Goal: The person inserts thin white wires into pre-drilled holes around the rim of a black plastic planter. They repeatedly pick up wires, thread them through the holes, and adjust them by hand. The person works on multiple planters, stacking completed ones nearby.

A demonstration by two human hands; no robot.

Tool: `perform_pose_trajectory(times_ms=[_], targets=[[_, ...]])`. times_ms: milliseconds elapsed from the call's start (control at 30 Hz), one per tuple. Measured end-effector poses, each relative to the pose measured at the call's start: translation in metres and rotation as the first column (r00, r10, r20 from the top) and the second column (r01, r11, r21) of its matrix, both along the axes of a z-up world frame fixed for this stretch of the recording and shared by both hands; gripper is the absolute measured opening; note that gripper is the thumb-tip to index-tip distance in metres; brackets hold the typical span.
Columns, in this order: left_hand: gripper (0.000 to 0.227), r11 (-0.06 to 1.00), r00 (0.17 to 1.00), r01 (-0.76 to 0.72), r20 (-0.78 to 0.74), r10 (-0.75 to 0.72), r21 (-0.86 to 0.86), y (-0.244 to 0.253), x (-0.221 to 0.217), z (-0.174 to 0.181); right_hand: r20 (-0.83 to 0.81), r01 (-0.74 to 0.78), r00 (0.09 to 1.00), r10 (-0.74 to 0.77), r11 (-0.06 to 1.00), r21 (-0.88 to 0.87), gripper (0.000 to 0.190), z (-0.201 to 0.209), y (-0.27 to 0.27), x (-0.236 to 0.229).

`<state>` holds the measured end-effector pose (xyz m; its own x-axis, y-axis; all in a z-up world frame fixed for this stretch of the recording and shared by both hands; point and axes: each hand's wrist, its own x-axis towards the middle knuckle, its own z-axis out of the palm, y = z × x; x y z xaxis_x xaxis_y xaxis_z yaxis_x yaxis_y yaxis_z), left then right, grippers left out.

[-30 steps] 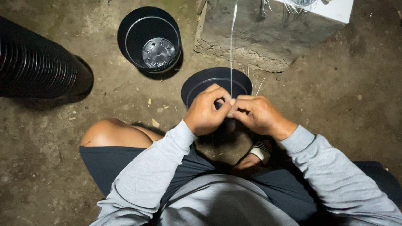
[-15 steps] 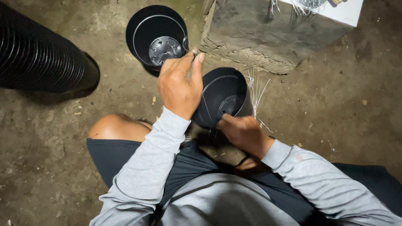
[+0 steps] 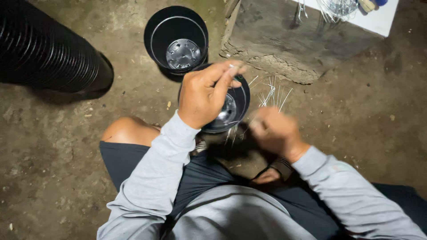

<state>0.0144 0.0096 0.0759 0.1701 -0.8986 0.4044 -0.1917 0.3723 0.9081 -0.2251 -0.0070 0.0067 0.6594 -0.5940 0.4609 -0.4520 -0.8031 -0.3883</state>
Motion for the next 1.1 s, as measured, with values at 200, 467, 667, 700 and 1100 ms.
perform_pose_trajectory(times_ms=[200,467,667,700,1100], targets=[[0.015,0.972,0.948,0.122,0.313,-0.055,-0.200,0.019,0.028,0.048,-0.173,0.148,0.978,-0.112,0.967,0.208,0.068,0.038,-0.050,-0.014],[0.025,0.972,0.941,-0.036,0.320,0.111,-0.232,0.033,0.050,0.071,-0.395,-0.141,0.907,0.148,0.989,0.047,0.066,0.041,-0.042,0.004],[0.032,0.977,0.976,-0.061,0.191,0.101,-0.206,0.035,0.074,0.067,-0.388,-0.350,0.845,0.368,0.929,0.119,0.021,0.027,-0.020,0.025],[0.032,0.974,0.976,-0.079,0.184,0.120,-0.214,0.035,0.079,0.065,-0.384,-0.359,0.842,0.380,0.925,0.126,0.020,0.028,-0.018,0.028],[0.070,0.771,0.599,-0.637,-0.619,0.508,0.016,0.026,0.205,-0.022,-0.081,-0.296,0.955,0.286,0.938,-0.179,0.024,0.147,-0.029,0.126]])
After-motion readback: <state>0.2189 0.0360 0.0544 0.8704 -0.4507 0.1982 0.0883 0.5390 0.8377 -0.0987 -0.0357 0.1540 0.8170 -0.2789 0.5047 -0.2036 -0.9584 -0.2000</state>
